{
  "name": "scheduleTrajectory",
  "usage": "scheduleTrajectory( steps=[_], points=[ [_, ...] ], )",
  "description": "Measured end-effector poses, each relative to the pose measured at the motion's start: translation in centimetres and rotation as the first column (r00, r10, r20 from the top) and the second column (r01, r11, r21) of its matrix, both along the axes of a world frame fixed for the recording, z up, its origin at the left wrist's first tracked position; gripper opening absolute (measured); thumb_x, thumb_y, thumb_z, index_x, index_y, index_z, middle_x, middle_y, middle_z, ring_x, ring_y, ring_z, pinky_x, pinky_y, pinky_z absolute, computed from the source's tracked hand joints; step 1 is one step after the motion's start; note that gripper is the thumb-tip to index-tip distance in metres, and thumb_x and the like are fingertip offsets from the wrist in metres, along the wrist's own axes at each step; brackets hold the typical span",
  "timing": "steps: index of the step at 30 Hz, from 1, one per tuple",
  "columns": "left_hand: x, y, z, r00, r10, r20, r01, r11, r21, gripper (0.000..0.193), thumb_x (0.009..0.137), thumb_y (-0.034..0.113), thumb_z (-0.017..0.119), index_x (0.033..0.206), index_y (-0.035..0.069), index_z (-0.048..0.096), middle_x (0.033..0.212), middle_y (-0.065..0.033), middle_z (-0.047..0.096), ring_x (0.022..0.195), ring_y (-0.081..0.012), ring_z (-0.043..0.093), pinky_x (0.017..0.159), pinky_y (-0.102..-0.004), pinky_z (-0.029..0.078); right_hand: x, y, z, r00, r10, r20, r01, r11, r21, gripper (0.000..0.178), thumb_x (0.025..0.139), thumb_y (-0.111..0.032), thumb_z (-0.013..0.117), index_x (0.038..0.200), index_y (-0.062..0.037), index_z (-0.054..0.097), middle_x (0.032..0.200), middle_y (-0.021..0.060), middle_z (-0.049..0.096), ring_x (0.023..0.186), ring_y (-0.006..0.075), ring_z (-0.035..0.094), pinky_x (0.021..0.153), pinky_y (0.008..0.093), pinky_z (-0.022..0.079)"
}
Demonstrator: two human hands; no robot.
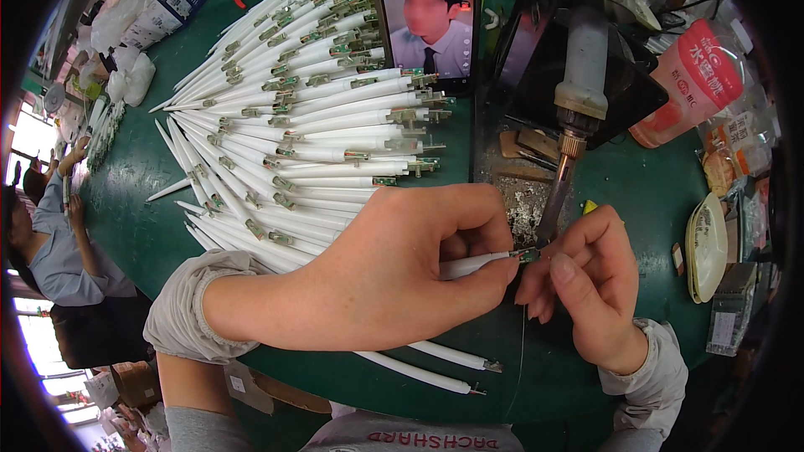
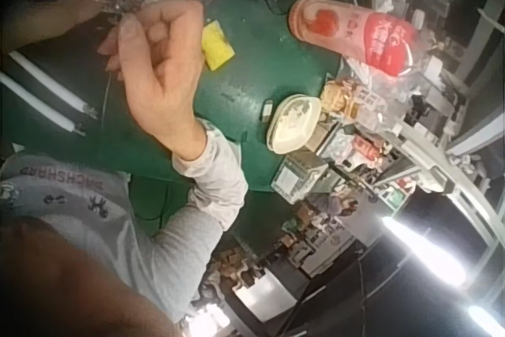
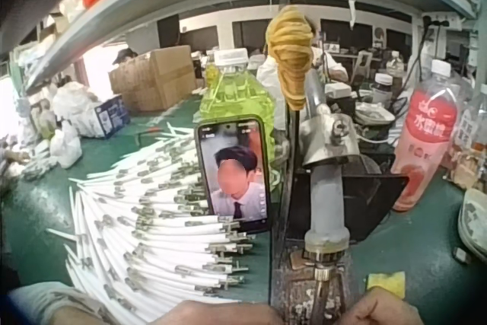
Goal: The person solders electrical components onto the ends of light tubes at an assembly line station. This is done by hand using a soldering iron and solder wire.
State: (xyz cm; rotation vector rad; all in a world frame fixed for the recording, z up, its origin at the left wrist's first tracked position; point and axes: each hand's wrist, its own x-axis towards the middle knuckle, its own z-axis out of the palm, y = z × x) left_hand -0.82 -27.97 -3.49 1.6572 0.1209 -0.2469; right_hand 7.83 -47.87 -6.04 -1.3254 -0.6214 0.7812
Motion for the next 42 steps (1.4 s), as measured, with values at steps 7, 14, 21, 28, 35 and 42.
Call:
scheduleTrajectory(
  steps=[7,14,21,28,35,42],
  points=[
    [0.1,0.1,0.1,1.0,0.016,0.01,-0.016,0.999,-0.036,0.008,0.086,0.001,0.064,0.091,0.0,0.057,0.079,0.0003,0.058,0.071,-0.001,0.051,0.057,-0.0175,0.038,-0.1,0.2,0.0,0.996,0.039,0.076,-0.038,0.999,-0.019,0.014,0.094,-0.008,0.053,0.096,-0.0008,0.041,0.081,0.0114,0.063,0.063,0.0073,0.058,0.051,0.0175,0.045],
    [0.1,0.0,0.1,0.999,0.033,-0.015,-0.034,0.996,-0.083,0.008,0.086,0.001,0.063,0.091,0.0,0.057,0.078,0.0003,0.059,0.07,-0.0007,0.051,0.057,-0.0174,0.038,-0.1,0.4,0.0,0.995,0.02,0.095,-0.019,1.0,-0.013,0.014,0.094,-0.009,0.053,0.096,-0.001,0.042,0.08,0.0115,0.064,0.063,0.0071,0.058,0.05,0.0169,0.044],
    [0.0,0.4,0.1,0.998,0.053,-0.029,-0.056,0.994,-0.097,0.008,0.086,0.001,0.064,0.09,0.0,0.057,0.079,0.0003,0.059,0.072,-0.0014,0.052,0.058,-0.0176,0.039,0.1,0.4,-0.3,0.994,0.013,0.104,-0.012,1.0,-0.01,0.015,0.095,-0.011,0.052,0.096,-0.0011,0.042,0.079,0.011,0.063,0.061,0.0065,0.056,0.05,0.0164,0.043],
    [0.0,0.1,0.0,1.0,0.029,-0.012,-0.028,0.999,0.035,0.009,0.085,0.002,0.065,0.088,0.0,0.057,0.078,0.0012,0.058,0.073,-0.0013,0.052,0.058,-0.0187,0.04,0.5,0.2,-0.8,0.995,0.042,0.089,-0.04,0.999,-0.028,0.017,0.097,-0.016,0.047,0.097,-0.0028,0.037,0.072,0.0082,0.059,0.055,0.0049,0.048,0.049,0.0163,0.037],
    [-2.0,-1.4,-1.3,0.934,-0.131,0.332,0.043,0.965,0.26,0.011,0.08,0.002,0.067,0.086,0.003,0.058,0.074,-0.0033,0.054,0.065,-0.0105,0.054,0.053,-0.0232,0.043,0.6,0.1,-1.1,0.995,0.045,0.085,-0.041,0.998,-0.049,0.014,0.098,-0.014,0.046,0.097,-0.0035,0.036,0.07,0.0067,0.057,0.055,0.0049,0.046,0.05,0.0175,0.037],
    [-4.7,-3.5,-3.0,0.778,-0.481,0.404,0.058,0.695,0.716,0.018,0.072,0.018,0.067,0.083,0.008,0.057,0.08,-0.0045,0.047,0.071,-0.0186,0.05,0.054,-0.0303,0.043,0.5,0.1,-1.2,0.994,0.062,0.094,-0.055,0.996,-0.076,0.012,0.097,-0.012,0.046,0.097,-0.0039,0.037,0.07,0.0067,0.057,0.055,0.005,0.046,0.051,0.0174,0.037]
  ],
)
